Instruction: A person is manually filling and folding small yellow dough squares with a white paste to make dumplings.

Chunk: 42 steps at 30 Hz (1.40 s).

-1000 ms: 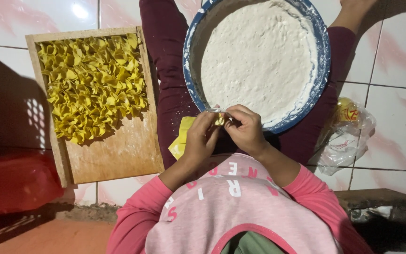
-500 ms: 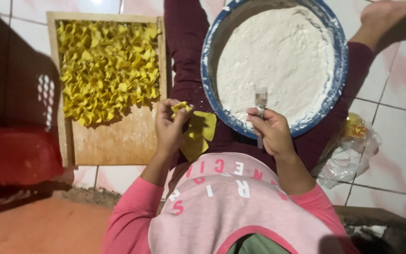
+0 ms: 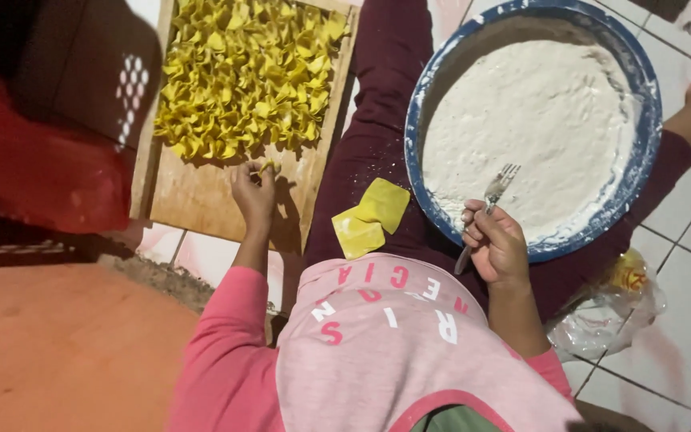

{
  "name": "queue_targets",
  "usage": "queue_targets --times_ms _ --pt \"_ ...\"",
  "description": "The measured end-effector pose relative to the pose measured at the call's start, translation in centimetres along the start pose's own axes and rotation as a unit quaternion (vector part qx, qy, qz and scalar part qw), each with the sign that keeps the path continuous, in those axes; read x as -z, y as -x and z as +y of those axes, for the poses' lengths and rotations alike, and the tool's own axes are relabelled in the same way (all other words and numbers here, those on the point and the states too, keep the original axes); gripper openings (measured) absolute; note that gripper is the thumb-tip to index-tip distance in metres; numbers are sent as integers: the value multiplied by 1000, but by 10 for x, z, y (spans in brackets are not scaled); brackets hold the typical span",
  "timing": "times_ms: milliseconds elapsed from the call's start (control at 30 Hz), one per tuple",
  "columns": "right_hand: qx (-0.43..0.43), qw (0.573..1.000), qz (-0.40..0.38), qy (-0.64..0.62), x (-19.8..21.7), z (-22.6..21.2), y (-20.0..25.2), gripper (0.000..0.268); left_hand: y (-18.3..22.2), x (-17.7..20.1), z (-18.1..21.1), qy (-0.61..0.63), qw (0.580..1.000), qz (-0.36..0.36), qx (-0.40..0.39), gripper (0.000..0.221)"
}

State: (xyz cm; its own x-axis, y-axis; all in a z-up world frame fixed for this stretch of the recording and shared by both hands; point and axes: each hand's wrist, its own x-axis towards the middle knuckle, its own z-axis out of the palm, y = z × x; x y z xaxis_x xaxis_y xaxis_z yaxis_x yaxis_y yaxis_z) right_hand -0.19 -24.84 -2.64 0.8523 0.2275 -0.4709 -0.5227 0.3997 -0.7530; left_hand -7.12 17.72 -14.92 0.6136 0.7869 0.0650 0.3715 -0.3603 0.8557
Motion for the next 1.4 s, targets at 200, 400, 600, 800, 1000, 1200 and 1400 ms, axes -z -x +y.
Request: queue_targets --times_ms 200,400,600,800,1000,1200,1400 --pt "0 1000 -16 0 -1 -2 -1 21 -17 -23 -3 -66 996 54 -40 20" --pt "-1 1000 -13 -2 -4 -3 0 22 -26 -34 -6 -97 993 66 -11 18" --pt "3 1000 -5 2 -6 -3 0 22 -34 -39 -8 -117 989 93 1 20" --pt "5 1000 -1 1 -4 -2 0 22 -30 -43 16 -130 989 71 -29 20" --pt "8 1000 0 4 -7 -2 1 22 -33 -48 13 -97 991 53 -77 14" --pt "13 1000 4 8 -7 0 1 22 -34 -43 -5 -161 982 33 -91 15" --pt "37 998 21 53 -9 -7 6 25 -26 -5 40 -132 975 5 -180 17"
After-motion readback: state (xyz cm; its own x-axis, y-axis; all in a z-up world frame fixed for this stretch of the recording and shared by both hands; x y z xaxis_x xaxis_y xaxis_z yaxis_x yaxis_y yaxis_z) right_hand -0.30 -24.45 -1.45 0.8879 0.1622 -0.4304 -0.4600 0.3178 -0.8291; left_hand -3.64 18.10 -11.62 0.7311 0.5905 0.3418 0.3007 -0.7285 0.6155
